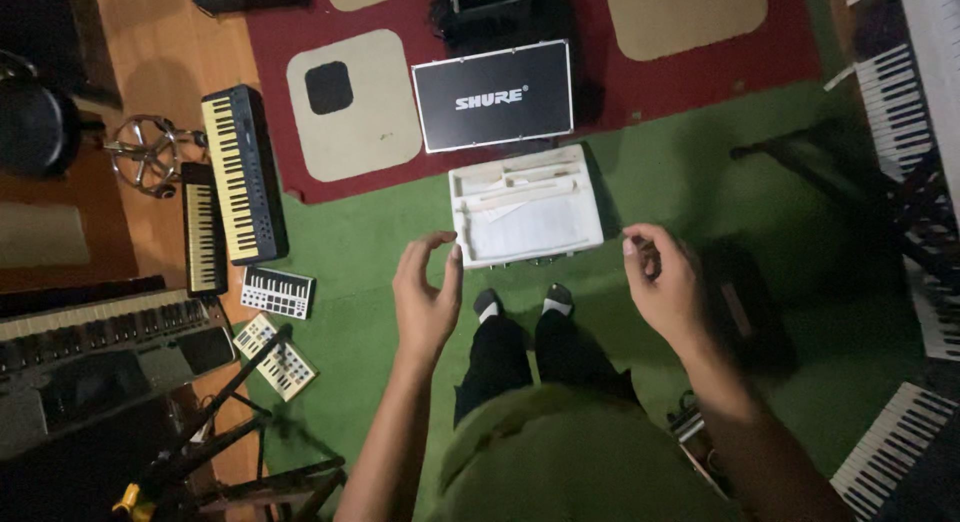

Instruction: The person picks up a white foam insert, places it into an open hardshell case on a desk, and then coils a black cable and places it into the foam insert.

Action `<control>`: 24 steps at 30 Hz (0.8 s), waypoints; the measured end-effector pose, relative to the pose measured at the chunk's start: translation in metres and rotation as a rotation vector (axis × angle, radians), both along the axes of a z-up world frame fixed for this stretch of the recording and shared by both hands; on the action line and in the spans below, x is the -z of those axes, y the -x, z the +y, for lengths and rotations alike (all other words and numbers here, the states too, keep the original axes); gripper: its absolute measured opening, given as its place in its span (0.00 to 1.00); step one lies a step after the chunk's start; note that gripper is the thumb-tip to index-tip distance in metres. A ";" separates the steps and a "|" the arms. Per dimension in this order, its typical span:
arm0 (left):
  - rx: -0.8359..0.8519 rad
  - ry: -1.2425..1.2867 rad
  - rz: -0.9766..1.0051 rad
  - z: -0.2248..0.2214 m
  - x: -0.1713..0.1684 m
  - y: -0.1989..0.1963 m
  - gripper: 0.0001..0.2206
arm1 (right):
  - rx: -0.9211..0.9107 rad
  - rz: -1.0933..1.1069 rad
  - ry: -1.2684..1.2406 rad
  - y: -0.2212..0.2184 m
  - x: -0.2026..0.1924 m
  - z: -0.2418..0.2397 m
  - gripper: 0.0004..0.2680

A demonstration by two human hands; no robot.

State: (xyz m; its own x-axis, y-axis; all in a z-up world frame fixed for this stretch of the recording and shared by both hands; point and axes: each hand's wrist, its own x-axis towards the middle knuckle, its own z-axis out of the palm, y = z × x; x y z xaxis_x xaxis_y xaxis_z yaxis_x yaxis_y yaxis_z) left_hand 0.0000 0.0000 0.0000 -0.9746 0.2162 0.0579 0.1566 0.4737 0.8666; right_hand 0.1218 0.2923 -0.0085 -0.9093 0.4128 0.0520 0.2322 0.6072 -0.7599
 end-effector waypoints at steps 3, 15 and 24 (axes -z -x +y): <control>-0.009 0.077 -0.075 0.008 0.044 0.022 0.09 | 0.033 -0.162 0.038 0.010 0.045 0.012 0.07; -0.058 0.343 -0.495 -0.017 0.382 0.073 0.14 | 0.017 -0.191 -0.010 0.022 0.384 0.052 0.07; 0.193 0.787 -0.538 -0.021 0.592 0.056 0.14 | 0.025 -0.804 -0.058 0.023 0.573 0.045 0.12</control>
